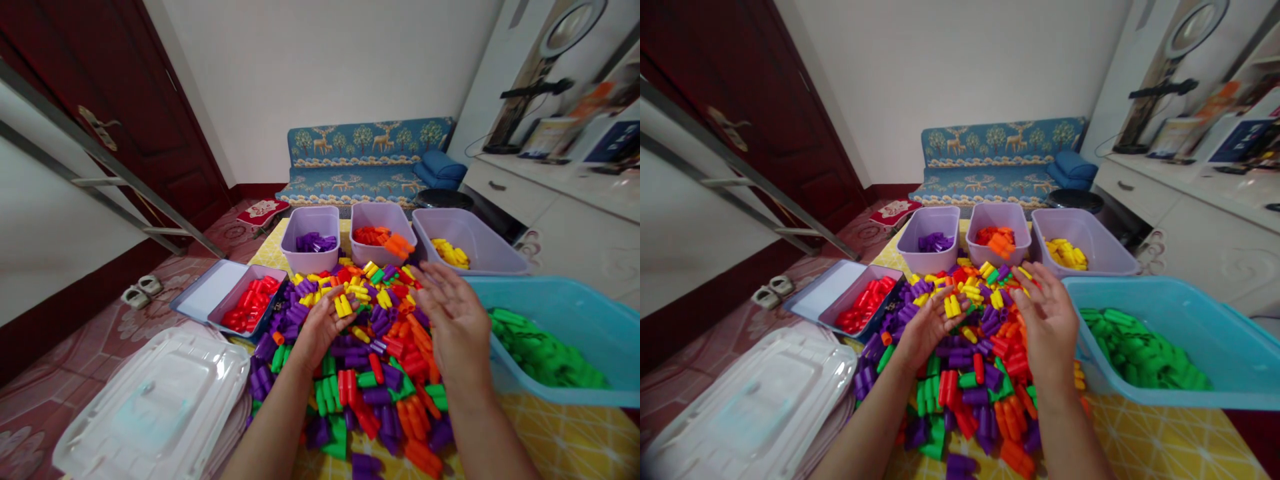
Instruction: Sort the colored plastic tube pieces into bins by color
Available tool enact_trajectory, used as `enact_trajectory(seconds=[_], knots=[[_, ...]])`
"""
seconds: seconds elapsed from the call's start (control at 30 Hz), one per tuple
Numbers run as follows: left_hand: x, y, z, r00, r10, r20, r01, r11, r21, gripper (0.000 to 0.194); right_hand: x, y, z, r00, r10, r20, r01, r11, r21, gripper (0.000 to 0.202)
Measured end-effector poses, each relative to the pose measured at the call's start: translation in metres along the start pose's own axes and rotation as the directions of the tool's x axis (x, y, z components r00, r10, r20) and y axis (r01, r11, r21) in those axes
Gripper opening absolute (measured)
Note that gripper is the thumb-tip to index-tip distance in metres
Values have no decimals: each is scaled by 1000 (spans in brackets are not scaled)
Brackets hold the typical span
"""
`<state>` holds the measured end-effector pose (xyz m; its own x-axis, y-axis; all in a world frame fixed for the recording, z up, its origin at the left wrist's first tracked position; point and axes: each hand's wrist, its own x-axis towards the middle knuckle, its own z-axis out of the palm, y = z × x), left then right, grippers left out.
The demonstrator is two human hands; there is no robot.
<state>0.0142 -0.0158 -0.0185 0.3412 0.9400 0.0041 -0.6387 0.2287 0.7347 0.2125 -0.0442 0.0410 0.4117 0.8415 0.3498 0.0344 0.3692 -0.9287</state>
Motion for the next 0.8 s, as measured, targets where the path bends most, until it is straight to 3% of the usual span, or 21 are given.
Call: enact_trajectory(seconds=[0.03,0.1,0.2,0.27,0.33,0.4,0.47,0.53,0.63,0.8], knots=[[0,0,0,1000,6,1,-6,1000,10,50,-1,-2,3,998,-36,-47,38,998,43,43],[-1,-1,1,999,32,-3,-32,998,50,50,-2,-2,6,999,-39,-25,40,999,24,44],[0,-5,1,991,127,-46,-115,973,200,51,1,11,0,997,22,76,-10,989,-148,36],[2,-8,-1,957,269,-109,-209,900,383,50,6,25,-7,993,38,109,-6,960,-281,35],[4,-12,-4,885,450,-121,-289,734,614,43,10,37,-14,991,21,134,35,915,-402,38],[4,-15,-6,816,577,-31,-312,486,816,35,13,47,-19,984,-10,180,106,841,-530,39],[4,-17,-8,790,604,105,-299,230,926,35,14,55,-20,970,-15,243,173,745,-645,39],[3,-19,-9,798,571,192,-260,38,965,44,13,61,-19,955,7,297,218,661,-718,42],[2,-22,-7,840,509,189,-149,-119,982,65,8,66,-15,926,39,375,290,564,-773,49],[0,-20,0,882,445,154,-58,-222,973,70,-1,64,-6,895,117,430,346,425,-836,57]])
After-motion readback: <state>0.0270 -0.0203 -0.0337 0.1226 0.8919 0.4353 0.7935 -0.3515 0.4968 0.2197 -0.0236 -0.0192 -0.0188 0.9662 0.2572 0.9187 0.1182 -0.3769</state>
